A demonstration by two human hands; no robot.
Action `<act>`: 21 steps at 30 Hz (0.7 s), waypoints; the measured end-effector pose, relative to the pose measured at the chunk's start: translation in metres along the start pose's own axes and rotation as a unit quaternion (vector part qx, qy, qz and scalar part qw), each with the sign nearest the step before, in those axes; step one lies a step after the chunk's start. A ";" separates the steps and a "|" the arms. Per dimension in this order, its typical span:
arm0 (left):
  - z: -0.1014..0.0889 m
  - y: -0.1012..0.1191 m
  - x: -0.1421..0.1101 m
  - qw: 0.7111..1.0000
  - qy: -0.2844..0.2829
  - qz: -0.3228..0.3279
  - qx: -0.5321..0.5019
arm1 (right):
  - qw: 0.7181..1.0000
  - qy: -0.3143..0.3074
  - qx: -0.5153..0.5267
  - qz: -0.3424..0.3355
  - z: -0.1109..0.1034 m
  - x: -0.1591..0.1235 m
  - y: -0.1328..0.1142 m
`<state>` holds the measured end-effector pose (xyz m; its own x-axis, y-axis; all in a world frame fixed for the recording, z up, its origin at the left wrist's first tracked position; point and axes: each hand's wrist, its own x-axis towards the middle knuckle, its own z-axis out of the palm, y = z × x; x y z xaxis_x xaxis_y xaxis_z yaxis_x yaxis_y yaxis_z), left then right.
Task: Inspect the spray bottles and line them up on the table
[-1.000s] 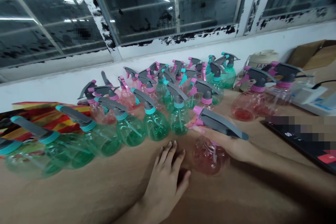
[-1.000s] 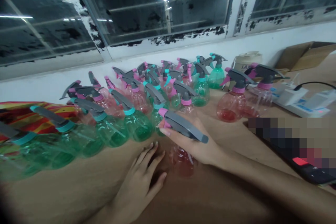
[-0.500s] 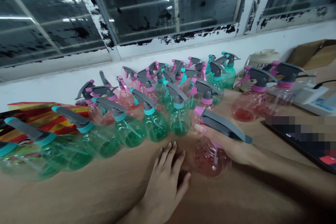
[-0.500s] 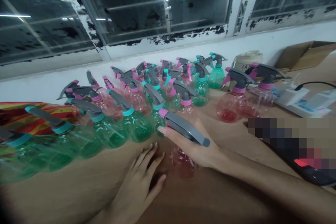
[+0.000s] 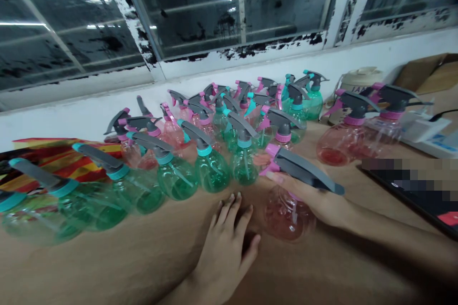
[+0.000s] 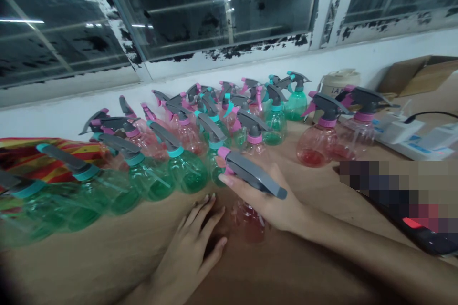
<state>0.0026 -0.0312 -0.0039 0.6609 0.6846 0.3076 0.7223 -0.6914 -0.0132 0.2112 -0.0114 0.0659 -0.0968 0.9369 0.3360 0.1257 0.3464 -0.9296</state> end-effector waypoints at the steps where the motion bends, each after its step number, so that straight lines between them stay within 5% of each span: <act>1: 0.000 0.000 0.000 1.000 0.001 0.001 0.000 | 1.000 0.000 -0.012 -0.002 0.000 0.000 0.000; 21: 0.000 0.000 0.002 1.000 -0.012 -0.004 -0.007 | 0.998 -0.018 -0.034 -0.040 -0.002 0.002 -0.003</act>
<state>0.0037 -0.0299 -0.0035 0.6598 0.6958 0.2838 0.7252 -0.6886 0.0022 0.2130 -0.0104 0.0702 -0.1445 0.9039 0.4025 0.1832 0.4242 -0.8868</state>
